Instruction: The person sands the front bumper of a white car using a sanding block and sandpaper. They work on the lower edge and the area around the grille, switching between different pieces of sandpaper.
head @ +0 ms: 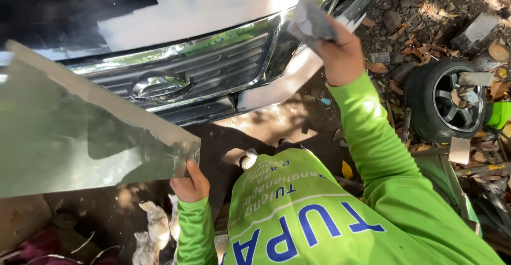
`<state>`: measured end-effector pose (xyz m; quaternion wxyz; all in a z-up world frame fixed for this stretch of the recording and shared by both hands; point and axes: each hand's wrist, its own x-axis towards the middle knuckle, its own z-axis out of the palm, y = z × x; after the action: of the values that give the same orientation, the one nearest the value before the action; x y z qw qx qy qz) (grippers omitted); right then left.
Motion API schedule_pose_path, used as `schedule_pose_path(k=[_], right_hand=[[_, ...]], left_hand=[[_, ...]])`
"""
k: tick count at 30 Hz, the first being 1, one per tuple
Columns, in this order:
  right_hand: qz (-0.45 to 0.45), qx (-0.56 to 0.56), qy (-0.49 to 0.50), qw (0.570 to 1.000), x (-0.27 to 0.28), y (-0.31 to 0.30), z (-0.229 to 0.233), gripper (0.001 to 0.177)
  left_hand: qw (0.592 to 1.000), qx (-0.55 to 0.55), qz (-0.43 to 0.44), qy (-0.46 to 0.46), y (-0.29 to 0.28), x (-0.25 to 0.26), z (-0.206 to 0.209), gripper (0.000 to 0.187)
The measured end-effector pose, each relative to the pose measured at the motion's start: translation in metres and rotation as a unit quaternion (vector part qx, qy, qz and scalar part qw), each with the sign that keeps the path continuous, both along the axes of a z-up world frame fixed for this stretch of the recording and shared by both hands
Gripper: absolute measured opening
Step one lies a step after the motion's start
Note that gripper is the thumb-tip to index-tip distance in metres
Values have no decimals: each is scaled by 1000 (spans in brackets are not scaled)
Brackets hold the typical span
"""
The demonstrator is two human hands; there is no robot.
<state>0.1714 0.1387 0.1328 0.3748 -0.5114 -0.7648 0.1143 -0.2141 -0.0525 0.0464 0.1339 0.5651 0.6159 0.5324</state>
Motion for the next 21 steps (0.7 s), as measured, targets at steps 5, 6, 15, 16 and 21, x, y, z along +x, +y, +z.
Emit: schedule_pose_path(k=[5, 6, 15, 16, 21], right_hand=[[163, -198, 661, 705, -10, -29, 43, 69], [170, -206, 661, 701, -9, -30, 44, 69], [173, -298, 651, 677, 30, -10, 55, 64], [177, -310, 651, 670, 41, -2, 63, 65], [198, -240, 632, 710, 146, 78, 66, 54]], left_hand=[[993, 65, -99, -6, 35, 31, 59, 20], [994, 64, -88, -2, 43, 38, 54, 20], [983, 39, -146, -102, 107, 103, 70, 19], [985, 28, -139, -97, 111, 111, 67, 18], [987, 52, -131, -78, 135, 139, 52, 21]])
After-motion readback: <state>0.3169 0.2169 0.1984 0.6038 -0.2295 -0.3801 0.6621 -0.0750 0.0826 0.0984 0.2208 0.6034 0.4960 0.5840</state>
